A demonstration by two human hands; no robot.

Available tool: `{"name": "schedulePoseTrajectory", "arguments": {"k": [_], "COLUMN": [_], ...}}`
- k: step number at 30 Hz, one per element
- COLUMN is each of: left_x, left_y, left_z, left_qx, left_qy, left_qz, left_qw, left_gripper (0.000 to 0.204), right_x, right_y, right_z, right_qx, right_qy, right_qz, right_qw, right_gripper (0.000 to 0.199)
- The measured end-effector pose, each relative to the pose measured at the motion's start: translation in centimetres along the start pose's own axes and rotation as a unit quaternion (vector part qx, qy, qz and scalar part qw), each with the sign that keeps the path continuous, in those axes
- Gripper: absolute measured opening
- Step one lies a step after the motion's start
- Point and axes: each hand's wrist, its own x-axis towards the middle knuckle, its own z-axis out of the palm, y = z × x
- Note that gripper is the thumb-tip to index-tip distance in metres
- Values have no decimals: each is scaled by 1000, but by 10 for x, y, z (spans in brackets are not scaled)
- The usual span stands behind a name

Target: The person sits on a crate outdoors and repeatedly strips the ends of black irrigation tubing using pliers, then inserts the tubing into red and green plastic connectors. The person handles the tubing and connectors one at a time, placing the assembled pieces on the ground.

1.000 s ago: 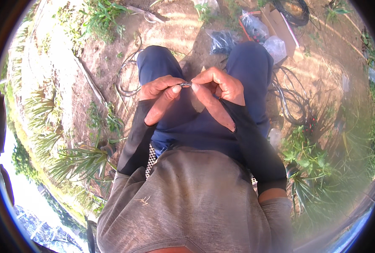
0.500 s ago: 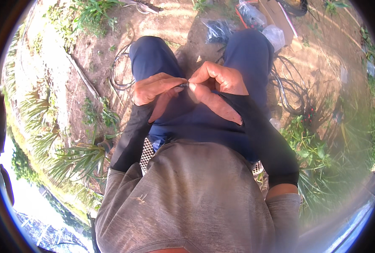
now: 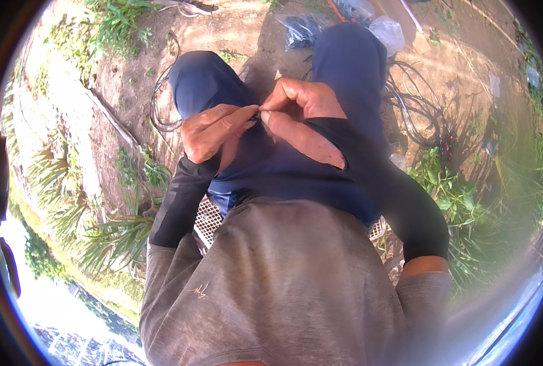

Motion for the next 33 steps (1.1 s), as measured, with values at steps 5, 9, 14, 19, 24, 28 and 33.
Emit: {"name": "schedulePoseTrajectory", "arguments": {"k": [5,9,14,19,24,28,33], "left_x": [14,24,32,30,37,51,71], "left_y": [-2,2,-16,-26,-29,-34,-33], "left_z": [15,29,29,28,31,33,40], "left_qx": [64,65,31,-69,-44,-63,-136], "left_qy": [-4,-52,-89,-30,-55,-70,-54], "left_qz": [82,-17,-263,-467,-510,-513,-527], "left_qw": [995,996,960,881,857,854,837], "left_gripper": [42,25,15,21,22,22,24], "right_x": [-1,-7,-65,-137,-177,-173,-174], "right_y": [11,10,82,265,373,413,434], "right_z": [-6,-25,-155,-268,-276,-284,-297], "right_qx": [136,126,2,65,-167,-85,193], "right_qy": [35,50,282,532,484,487,527], "right_qz": [70,37,-62,319,462,456,269], "right_qw": [988,990,957,782,724,740,783], "right_gripper": [7,10,19,24,29,32,35]}}
